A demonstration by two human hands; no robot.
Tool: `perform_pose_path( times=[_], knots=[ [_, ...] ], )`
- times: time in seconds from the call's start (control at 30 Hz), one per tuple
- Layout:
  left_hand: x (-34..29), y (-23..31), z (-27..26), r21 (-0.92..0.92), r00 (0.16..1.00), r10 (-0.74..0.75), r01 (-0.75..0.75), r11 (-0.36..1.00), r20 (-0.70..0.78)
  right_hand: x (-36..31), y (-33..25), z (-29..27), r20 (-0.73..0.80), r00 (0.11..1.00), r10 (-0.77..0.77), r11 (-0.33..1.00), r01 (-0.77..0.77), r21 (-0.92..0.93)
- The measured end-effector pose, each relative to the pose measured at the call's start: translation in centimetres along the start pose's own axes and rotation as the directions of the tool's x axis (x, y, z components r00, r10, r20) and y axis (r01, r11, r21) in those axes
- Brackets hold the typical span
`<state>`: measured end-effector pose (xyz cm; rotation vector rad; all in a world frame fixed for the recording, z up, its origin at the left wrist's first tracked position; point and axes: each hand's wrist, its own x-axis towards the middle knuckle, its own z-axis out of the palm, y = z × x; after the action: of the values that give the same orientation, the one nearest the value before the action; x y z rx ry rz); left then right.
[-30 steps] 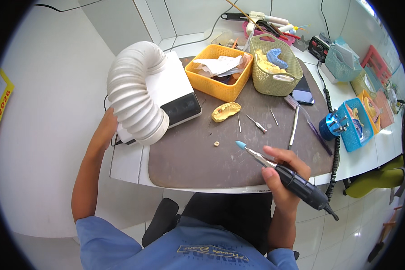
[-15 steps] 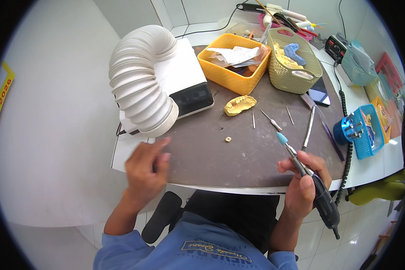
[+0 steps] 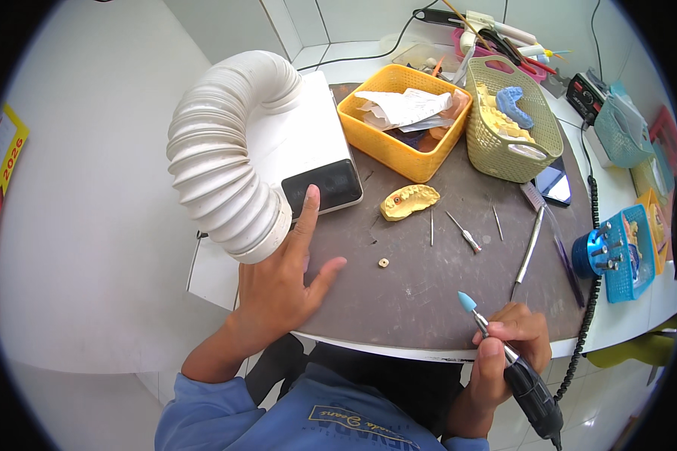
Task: The person uses a rotary handpiece to grind and shape a small yellow dental component, likely a crown or bridge, while holding it under a suction tube. They switch between different burs and brushes to refine the surface and clean the object. The person also handles a yellow dental cast model, placing the component into a specific slot to check the fit.
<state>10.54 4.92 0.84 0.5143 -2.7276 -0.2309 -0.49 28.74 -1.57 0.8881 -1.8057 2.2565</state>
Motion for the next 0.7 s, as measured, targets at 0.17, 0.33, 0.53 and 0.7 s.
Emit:
perform_pose_path(
  times=[0.17,0.33,0.53,0.7],
  knots=[
    [-0.26,0.04,0.34,-0.049,0.999,0.012,-0.014,0.999,-0.039,-0.09,0.2,-0.25,0.033,0.999,-0.033,0.999,0.033,-0.002],
    [0.1,0.6,0.22,-0.045,0.997,0.066,-0.067,0.997,-0.042,-0.04,-0.05,-0.17,0.042,0.999,-0.027,1.0,0.027,-0.015],
    [0.23,0.52,0.54,-0.049,0.99,0.117,-0.121,0.991,-0.076,-0.04,-0.72,0.01,0.048,0.999,0.0,0.996,0.004,-0.085],
    [0.09,0.55,0.7,-0.067,0.986,0.13,-0.137,0.988,-0.106,-0.41,-0.28,0.02,0.022,1.0,-0.016,0.992,0.019,-0.128]
  ],
)
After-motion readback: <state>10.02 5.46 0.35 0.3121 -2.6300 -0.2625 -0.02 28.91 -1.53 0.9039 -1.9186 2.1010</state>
